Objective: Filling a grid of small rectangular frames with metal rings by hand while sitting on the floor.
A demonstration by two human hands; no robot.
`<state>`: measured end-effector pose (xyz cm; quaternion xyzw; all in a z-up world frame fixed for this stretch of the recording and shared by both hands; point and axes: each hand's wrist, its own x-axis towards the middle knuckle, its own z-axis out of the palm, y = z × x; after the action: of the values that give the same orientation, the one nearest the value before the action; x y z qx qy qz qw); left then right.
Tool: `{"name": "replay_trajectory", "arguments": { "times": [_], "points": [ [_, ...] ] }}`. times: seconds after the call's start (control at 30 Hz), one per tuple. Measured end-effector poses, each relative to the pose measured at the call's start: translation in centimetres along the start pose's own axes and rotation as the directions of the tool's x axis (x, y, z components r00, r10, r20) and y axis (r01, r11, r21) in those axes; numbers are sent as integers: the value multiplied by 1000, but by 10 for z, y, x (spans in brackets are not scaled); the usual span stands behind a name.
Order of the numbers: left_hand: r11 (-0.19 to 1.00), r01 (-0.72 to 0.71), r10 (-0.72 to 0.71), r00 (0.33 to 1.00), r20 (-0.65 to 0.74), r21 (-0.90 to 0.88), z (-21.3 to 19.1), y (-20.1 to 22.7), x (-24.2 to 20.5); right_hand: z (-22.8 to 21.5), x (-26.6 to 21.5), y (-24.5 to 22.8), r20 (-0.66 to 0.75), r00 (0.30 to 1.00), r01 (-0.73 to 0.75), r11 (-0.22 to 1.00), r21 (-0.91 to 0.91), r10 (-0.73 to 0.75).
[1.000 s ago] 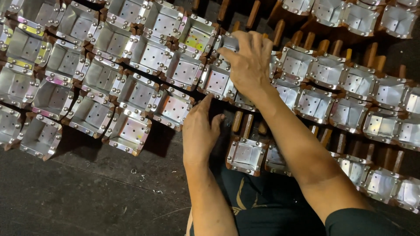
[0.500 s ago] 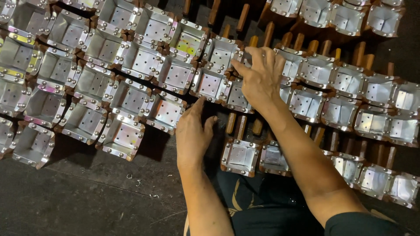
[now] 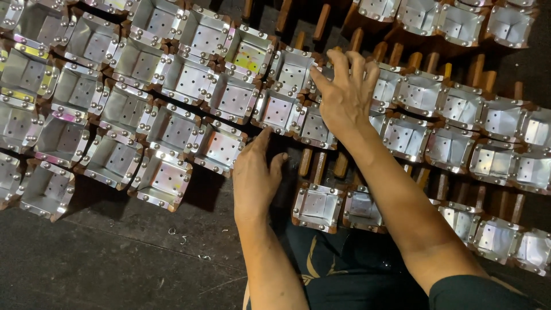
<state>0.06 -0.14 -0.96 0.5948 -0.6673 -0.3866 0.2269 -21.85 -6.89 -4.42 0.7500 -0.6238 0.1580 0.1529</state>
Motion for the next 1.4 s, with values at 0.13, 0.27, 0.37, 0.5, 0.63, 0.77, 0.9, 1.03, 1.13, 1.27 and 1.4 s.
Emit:
{"name": "replay_trajectory", "arguments": {
  "times": [0.13, 0.27, 0.37, 0.5, 0.63, 0.77, 0.9, 1.03, 1.13, 1.27, 1.4],
  "points": [
    [1000, 4, -4, 1000, -1, 7, 0, 2, -1, 3, 13, 0, -143, 990, 9, 999, -51, -16],
    [1000, -19, 19, 1000, 0, 19, 2, 0, 0, 5, 31, 2, -53, 999, 8, 1000, 2, -8],
    [999, -25, 24, 1000, 9, 37, 3, -1, 1, 7, 31, 6, 85, 996, 19, 999, 40, -22],
    [999, -1, 1, 1000, 12, 32, 2, 0, 1, 7, 30, 8, 156, 988, -5, 1000, -16, 8],
    [999, 15, -15, 1000, 17, 43, 2, 0, 0, 16, 36, 6, 32, 999, 36, 999, -14, -35],
    [999, 8, -9, 1000, 13, 51, 4, -2, 1, 24, 46, 1, 32, 997, 62, 997, 44, -63],
    [998, 6, -7, 1000, 13, 64, 4, -3, 0, 24, 42, 1, 15, 996, 86, 996, 36, -87],
    [999, 22, -23, 1000, 19, 50, 3, -1, 1, 17, 46, -2, -28, 988, 154, 987, 54, -153],
    [998, 9, -10, 1000, 13, 55, 3, -1, 2, 18, 52, -11, 16, 990, 138, 987, 78, -140],
    [998, 20, -21, 999, 24, 61, 3, -2, 1, 18, 54, -10, 82, 981, 168, 983, 76, -175],
    [998, 30, -31, 999, 19, 55, 2, 0, 1, 16, 64, -13, 179, 961, 199, 977, 80, -210]
  ]
}}
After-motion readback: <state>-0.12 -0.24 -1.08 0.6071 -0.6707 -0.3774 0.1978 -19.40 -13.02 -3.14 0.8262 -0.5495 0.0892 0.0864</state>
